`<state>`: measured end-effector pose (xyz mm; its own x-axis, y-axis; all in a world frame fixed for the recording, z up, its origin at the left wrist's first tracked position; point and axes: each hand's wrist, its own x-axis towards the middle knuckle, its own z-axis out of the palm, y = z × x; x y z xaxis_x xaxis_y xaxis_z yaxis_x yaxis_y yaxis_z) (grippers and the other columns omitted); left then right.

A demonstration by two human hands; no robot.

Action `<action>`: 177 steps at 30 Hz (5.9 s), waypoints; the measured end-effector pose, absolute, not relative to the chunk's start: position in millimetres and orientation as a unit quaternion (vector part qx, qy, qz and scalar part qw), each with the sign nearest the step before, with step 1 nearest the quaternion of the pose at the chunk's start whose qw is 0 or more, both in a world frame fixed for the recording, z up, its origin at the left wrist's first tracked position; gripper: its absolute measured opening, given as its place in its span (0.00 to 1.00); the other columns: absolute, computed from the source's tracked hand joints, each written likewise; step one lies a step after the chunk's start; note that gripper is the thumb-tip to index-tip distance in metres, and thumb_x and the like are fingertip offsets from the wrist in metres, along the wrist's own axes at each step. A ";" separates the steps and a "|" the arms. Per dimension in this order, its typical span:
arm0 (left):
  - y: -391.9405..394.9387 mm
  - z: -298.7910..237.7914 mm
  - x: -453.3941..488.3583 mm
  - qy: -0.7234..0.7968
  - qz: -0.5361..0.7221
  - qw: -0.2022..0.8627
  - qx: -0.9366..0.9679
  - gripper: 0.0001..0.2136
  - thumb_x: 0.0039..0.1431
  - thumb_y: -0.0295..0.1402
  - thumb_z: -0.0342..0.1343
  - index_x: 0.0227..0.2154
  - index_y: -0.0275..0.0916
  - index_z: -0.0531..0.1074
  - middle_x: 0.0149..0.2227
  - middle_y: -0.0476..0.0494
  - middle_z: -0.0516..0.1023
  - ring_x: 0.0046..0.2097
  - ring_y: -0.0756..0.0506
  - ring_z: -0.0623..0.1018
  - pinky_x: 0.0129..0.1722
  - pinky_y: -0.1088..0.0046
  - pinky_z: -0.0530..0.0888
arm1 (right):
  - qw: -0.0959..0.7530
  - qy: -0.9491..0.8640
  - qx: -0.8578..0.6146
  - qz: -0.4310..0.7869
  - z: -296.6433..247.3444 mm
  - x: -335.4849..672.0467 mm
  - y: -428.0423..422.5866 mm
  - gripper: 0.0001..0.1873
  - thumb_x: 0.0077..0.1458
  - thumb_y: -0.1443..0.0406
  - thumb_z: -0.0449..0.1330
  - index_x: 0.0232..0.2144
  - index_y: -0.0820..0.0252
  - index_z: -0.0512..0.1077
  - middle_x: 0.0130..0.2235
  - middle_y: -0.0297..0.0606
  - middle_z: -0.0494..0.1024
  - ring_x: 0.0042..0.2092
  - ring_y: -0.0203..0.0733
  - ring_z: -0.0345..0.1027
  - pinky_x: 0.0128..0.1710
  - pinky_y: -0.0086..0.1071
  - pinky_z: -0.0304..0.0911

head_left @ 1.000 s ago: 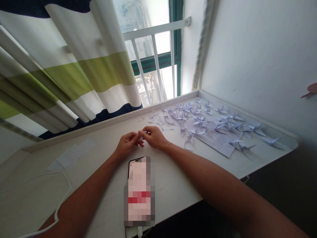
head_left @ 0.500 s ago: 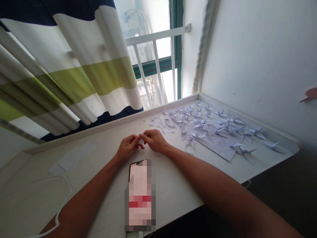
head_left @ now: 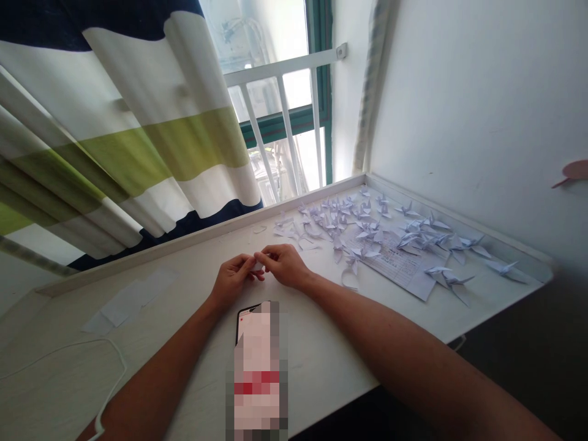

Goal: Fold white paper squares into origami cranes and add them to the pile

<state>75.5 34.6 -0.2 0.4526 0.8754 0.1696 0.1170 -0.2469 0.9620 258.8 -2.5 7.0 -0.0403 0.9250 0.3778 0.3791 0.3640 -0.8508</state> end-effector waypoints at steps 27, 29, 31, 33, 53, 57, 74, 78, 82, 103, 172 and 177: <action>33.9 -0.5 75.9 0.362 0.388 0.490 0.692 0.18 0.60 0.48 0.63 0.34 0.36 0.78 0.30 0.41 0.84 0.29 0.44 0.82 0.30 0.69 0.75 | 0.485 -0.671 -0.493 0.267 6.4 259.3 -2.0 0.15 0.64 0.59 0.60 0.29 0.60 0.80 0.27 0.35 0.80 0.30 0.34 0.68 0.31 0.27 0.55; 34.1 -0.8 75.7 0.362 0.384 0.486 0.697 0.18 0.61 0.49 0.62 0.34 0.36 0.78 0.30 0.41 0.84 0.29 0.44 0.82 0.30 0.70 0.75 | 0.483 -0.671 -0.495 0.266 6.5 259.0 -2.3 0.15 0.64 0.60 0.60 0.29 0.61 0.80 0.28 0.35 0.80 0.30 0.34 0.68 0.31 0.27 0.55; 34.7 -1.3 75.4 0.363 0.380 0.481 0.702 0.18 0.61 0.48 0.62 0.34 0.36 0.78 0.30 0.42 0.83 0.29 0.45 0.82 0.30 0.70 0.75 | 0.483 -0.671 -0.498 0.261 6.5 258.7 -2.6 0.15 0.64 0.60 0.60 0.30 0.61 0.80 0.28 0.35 0.80 0.30 0.34 0.68 0.31 0.27 0.55; 35.1 -1.9 75.3 0.362 0.376 0.478 0.706 0.17 0.62 0.48 0.62 0.35 0.36 0.78 0.29 0.42 0.83 0.28 0.45 0.82 0.30 0.70 0.75 | 0.483 -0.670 -0.502 0.257 6.6 258.5 -2.6 0.15 0.64 0.60 0.60 0.30 0.62 0.80 0.28 0.36 0.80 0.30 0.34 0.68 0.31 0.27 0.55; 31.1 2.0 77.1 0.385 0.387 0.454 0.704 0.18 0.59 0.49 0.64 0.34 0.36 0.79 0.28 0.44 0.82 0.25 0.45 0.81 0.27 0.71 0.75 | 0.470 -0.669 -0.511 0.267 8.1 259.0 -4.2 0.15 0.65 0.61 0.60 0.28 0.61 0.78 0.25 0.34 0.78 0.28 0.34 0.67 0.31 0.28 0.56; 29.2 4.4 77.3 0.385 0.380 0.454 0.708 0.17 0.60 0.48 0.63 0.34 0.36 0.79 0.28 0.43 0.83 0.26 0.45 0.82 0.29 0.70 0.76 | 0.466 -0.668 -0.515 0.268 7.4 259.2 -4.3 0.15 0.65 0.60 0.60 0.28 0.60 0.78 0.26 0.34 0.79 0.29 0.35 0.67 0.31 0.28 0.56; 31.8 4.2 76.3 0.386 0.368 0.501 0.681 0.19 0.58 0.50 0.65 0.36 0.36 0.78 0.32 0.40 0.84 0.27 0.45 0.82 0.29 0.70 0.74 | 0.512 -0.615 -0.504 0.326 9.9 259.9 -4.1 0.14 0.65 0.62 0.60 0.29 0.63 0.77 0.23 0.33 0.78 0.25 0.32 0.67 0.31 0.27 0.60; 32.8 3.9 76.3 0.388 0.381 0.503 0.672 0.20 0.59 0.51 0.63 0.33 0.35 0.78 0.32 0.38 0.85 0.28 0.44 0.82 0.29 0.69 0.74 | 0.518 -0.593 -0.502 0.358 10.7 261.2 -3.8 0.14 0.65 0.61 0.59 0.30 0.63 0.77 0.23 0.32 0.77 0.22 0.31 0.66 0.27 0.26 0.59; 33.5 3.5 76.9 0.381 0.382 0.502 0.676 0.21 0.62 0.53 0.59 0.35 0.35 0.77 0.38 0.35 0.86 0.28 0.44 0.82 0.29 0.69 0.72 | 0.533 -0.570 -0.494 0.383 8.1 262.9 -0.4 0.16 0.65 0.58 0.59 0.29 0.62 0.76 0.22 0.32 0.77 0.19 0.30 0.63 0.23 0.25 0.58; 42.8 -0.6 75.2 0.384 0.461 0.544 0.587 0.27 0.57 0.50 0.65 0.52 0.37 0.70 0.44 0.37 0.84 0.34 0.43 0.84 0.28 0.73 0.74 | 0.539 -0.573 -0.438 0.435 9.1 261.3 -1.4 0.16 0.59 0.58 0.65 0.46 0.60 0.77 0.41 0.43 0.82 0.31 0.39 0.78 0.16 0.23 0.63; 41.3 -12.9 81.5 0.366 0.533 0.511 0.567 0.14 0.52 0.39 0.69 0.38 0.38 0.79 0.35 0.45 0.81 0.32 0.49 0.76 0.32 0.72 0.74 | 0.484 -0.685 -0.463 0.286 6.1 260.5 -2.4 0.13 0.58 0.69 0.65 0.46 0.57 0.78 0.44 0.37 0.84 0.35 0.39 0.78 0.42 0.35 0.72; 40.6 -11.2 80.6 0.362 0.532 0.519 0.564 0.14 0.51 0.39 0.70 0.39 0.38 0.79 0.37 0.44 0.81 0.33 0.48 0.77 0.32 0.72 0.75 | 0.483 -0.684 -0.463 0.289 5.5 260.4 -2.1 0.12 0.59 0.67 0.65 0.46 0.56 0.78 0.46 0.37 0.84 0.37 0.39 0.79 0.43 0.36 0.73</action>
